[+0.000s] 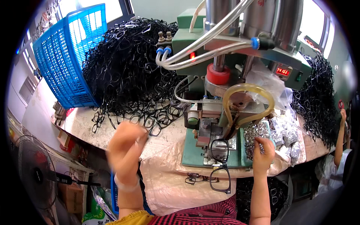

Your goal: The person assembles eyeglasses by hand, placing frames into a machine, inserting small metal components, and pressing a lever to secure them. The person handles frames and components repeatedly, placing finished frames on the table.

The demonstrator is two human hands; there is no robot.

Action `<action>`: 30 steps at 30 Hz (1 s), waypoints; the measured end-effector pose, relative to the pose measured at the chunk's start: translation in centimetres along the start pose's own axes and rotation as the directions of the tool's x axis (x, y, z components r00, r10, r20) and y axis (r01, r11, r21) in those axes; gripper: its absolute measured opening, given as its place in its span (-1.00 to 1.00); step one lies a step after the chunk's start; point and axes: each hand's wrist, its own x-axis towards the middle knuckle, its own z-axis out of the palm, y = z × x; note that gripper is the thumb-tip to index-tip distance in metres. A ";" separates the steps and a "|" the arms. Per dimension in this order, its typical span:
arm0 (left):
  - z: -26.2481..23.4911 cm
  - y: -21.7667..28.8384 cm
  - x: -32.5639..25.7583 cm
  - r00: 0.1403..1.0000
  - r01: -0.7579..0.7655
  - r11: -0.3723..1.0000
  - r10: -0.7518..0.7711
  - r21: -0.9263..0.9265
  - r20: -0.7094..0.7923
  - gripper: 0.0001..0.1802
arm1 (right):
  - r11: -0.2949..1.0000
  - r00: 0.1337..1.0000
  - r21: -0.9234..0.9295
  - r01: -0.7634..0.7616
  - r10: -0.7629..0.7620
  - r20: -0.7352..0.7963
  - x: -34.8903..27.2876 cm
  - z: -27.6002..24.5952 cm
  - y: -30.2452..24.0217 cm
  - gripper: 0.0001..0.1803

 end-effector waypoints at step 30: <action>3.6 -8.2 -3.6 0.977 0.204 0.971 -0.211 -0.126 -0.041 -0.88 | 0.613 0.905 0.666 -0.426 0.286 0.316 1.8 2.9 -9.0 -0.61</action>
